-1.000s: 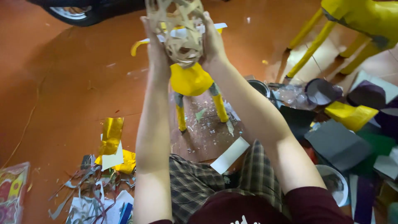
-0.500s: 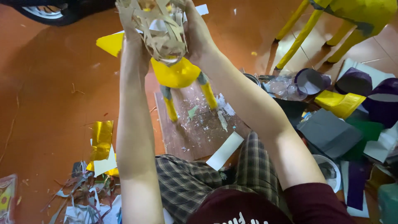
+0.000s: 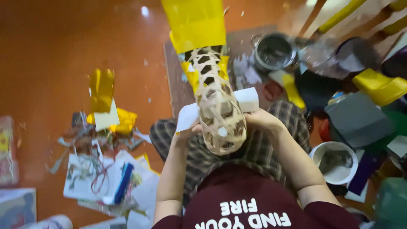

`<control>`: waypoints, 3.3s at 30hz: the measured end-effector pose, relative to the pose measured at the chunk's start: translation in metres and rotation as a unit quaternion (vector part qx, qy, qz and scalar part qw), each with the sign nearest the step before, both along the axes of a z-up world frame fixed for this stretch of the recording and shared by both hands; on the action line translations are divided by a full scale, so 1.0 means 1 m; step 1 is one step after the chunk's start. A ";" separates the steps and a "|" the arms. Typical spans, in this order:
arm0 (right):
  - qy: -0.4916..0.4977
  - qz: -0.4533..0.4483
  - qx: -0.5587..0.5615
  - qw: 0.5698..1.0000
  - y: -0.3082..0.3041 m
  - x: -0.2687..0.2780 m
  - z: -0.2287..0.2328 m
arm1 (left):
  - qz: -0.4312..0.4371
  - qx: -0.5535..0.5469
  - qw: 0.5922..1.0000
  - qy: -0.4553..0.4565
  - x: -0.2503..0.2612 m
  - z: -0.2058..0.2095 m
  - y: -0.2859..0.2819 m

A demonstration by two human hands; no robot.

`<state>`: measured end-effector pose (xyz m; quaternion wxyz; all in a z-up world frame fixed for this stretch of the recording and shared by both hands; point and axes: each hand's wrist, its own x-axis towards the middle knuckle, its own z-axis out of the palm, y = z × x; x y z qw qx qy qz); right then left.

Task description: Applying yellow paper to a bamboo lantern frame using glue

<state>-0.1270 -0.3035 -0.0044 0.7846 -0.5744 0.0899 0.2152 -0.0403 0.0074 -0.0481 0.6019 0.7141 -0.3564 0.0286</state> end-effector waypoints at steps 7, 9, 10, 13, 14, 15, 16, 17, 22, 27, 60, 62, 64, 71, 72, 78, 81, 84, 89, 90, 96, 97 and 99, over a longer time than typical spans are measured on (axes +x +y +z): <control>0.142 -0.113 0.110 0.977 0.026 -0.085 -0.034 | -0.170 -0.168 0.845 0.479 -0.072 0.056 0.004; 0.218 -0.183 0.074 0.956 0.036 -0.098 -0.034 | -0.138 -0.208 0.840 0.482 -0.095 0.016 0.009; 0.238 -0.180 0.097 0.950 0.036 -0.102 -0.044 | -0.120 -0.289 0.807 0.501 -0.109 -0.005 0.009; 0.244 -0.214 0.132 0.936 0.043 -0.110 -0.054 | -0.080 -0.401 0.540 0.735 -0.133 -0.117 0.037; 0.226 -0.252 0.143 0.930 0.047 -0.111 -0.055 | -0.053 -0.398 0.261 0.878 -0.139 -0.163 0.051; 0.231 -0.253 0.144 0.928 0.040 -0.120 -0.078 | -0.049 -0.397 0.258 0.880 -0.144 -0.122 0.036; 0.224 -0.258 0.172 0.924 0.034 -0.129 -0.102 | 0.023 -0.353 0.484 0.800 -0.148 -0.082 0.021; 0.214 -0.263 0.200 0.919 0.028 -0.137 -0.126 | 0.092 -0.284 0.682 0.668 -0.150 -0.042 0.005; 0.203 -0.255 0.318 0.890 0.042 -0.110 -0.079 | 0.118 -0.292 0.641 0.700 -0.155 -0.017 -0.003; 0.242 -0.226 0.295 0.896 0.056 -0.097 -0.052 | 0.114 -0.296 0.639 0.701 -0.156 -0.036 -0.009; 0.096 -0.338 0.142 0.926 0.083 -0.125 -0.066 | 0.156 -0.313 0.669 0.657 -0.171 -0.016 -0.012; 0.016 -0.328 0.155 0.932 0.092 -0.116 -0.043 | 0.144 -0.310 0.653 0.676 -0.173 -0.002 -0.011; 0.001 -0.321 0.141 0.937 0.089 -0.114 -0.042 | 0.136 -0.310 0.671 0.660 -0.173 0.003 -0.014; -0.014 -0.317 0.121 0.941 0.090 -0.127 -0.047 | 0.094 -0.290 0.736 0.605 -0.173 0.012 -0.012; -0.016 -0.317 0.121 0.941 0.086 -0.126 -0.049 | 0.093 -0.291 0.737 0.603 -0.179 -0.001 -0.007; -0.010 -0.256 0.055 0.965 0.067 -0.144 -0.072 | 0.079 -0.169 0.781 0.596 -0.155 0.066 -0.014; -0.011 -0.240 0.056 0.969 0.068 -0.142 -0.057 | 0.132 -0.179 0.743 0.631 -0.151 0.078 -0.011; -0.024 -0.218 0.027 0.975 0.070 -0.133 -0.041 | 0.070 -0.031 0.769 0.635 -0.135 0.111 -0.013; -0.016 -0.198 0.001 0.980 0.070 -0.135 -0.040 | 0.093 0.036 0.770 0.630 -0.118 0.150 -0.027; -0.016 -0.203 0.003 0.979 0.075 -0.129 -0.024 | 0.091 0.040 0.771 0.629 -0.133 0.120 -0.017; -0.038 -0.193 -0.015 0.980 0.079 -0.110 0.016 | 0.108 -0.025 0.814 0.571 -0.143 0.119 -0.013; -0.036 -0.182 -0.035 0.982 0.080 -0.110 0.017 | 0.083 -0.014 0.828 0.555 -0.145 0.106 -0.011; -0.033 -0.173 -0.053 0.983 0.078 -0.110 0.014 | 0.057 -0.001 0.841 0.538 -0.148 0.090 -0.012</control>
